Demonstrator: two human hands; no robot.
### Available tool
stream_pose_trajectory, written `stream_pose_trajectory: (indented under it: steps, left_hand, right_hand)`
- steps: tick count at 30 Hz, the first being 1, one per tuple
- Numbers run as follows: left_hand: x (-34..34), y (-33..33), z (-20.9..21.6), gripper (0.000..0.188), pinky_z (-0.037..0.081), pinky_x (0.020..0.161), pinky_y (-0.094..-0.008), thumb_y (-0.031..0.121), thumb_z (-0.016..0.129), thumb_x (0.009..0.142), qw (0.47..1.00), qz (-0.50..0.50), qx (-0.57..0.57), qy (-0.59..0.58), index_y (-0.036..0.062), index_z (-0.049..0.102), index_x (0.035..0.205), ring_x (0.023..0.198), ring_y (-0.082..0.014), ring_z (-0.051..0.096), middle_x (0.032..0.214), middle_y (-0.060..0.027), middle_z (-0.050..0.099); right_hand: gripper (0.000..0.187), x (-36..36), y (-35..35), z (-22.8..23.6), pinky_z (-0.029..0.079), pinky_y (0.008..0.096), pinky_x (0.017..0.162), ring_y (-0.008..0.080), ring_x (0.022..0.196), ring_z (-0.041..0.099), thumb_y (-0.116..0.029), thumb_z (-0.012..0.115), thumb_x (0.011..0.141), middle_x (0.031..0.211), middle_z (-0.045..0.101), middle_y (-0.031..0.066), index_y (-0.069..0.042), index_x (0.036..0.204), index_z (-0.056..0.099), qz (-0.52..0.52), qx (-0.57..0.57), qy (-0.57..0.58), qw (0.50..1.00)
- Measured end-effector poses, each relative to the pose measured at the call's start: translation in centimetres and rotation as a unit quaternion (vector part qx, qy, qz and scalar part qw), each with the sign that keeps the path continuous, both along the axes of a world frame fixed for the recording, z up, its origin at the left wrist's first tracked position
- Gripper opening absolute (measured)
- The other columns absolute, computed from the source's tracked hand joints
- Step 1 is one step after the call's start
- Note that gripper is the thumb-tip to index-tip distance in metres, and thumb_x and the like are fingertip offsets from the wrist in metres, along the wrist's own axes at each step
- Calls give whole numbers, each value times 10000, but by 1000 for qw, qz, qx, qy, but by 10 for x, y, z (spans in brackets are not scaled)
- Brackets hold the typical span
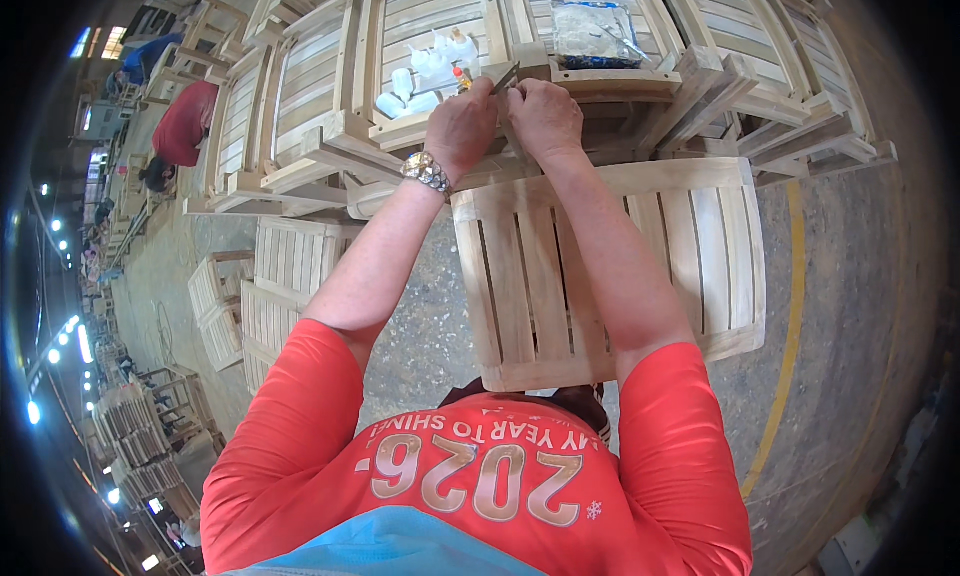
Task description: The person applies liquid from a small nozzle bottle along the edges and joints of wooden stool pieces, spreading and smoothing it by hand across the surfaces while rotating the wooden parts.
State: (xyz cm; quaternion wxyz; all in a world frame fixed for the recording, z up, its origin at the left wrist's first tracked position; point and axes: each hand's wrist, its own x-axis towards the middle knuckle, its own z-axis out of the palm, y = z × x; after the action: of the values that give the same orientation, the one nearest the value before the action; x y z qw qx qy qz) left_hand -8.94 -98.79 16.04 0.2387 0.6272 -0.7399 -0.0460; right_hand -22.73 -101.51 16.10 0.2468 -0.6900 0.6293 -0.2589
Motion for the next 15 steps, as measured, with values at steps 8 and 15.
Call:
stream_pose_trajectory:
  steps: [8,15]
  left_hand:
    - [-12,-4,8,68,541,611,-491,111,526,900,999,-10,-2,-35,45,527,918,696,-402,676,707,-212,661]
    - [22,-29,7,207,516,716,-455,239,602,921,992,30,70,99,35,633,898,765,-341,677,772,-164,686]
  right_hand:
    - [304,2,4,-2,536,458,827,367,909,677,-354,551,905,941,710,168,-122,953,742,-9,-7,-7,1000]
    - [270,-14,10,-9,542,406,729,328,796,688,-335,603,907,829,711,143,-100,923,734,-36,-32,-125,991]
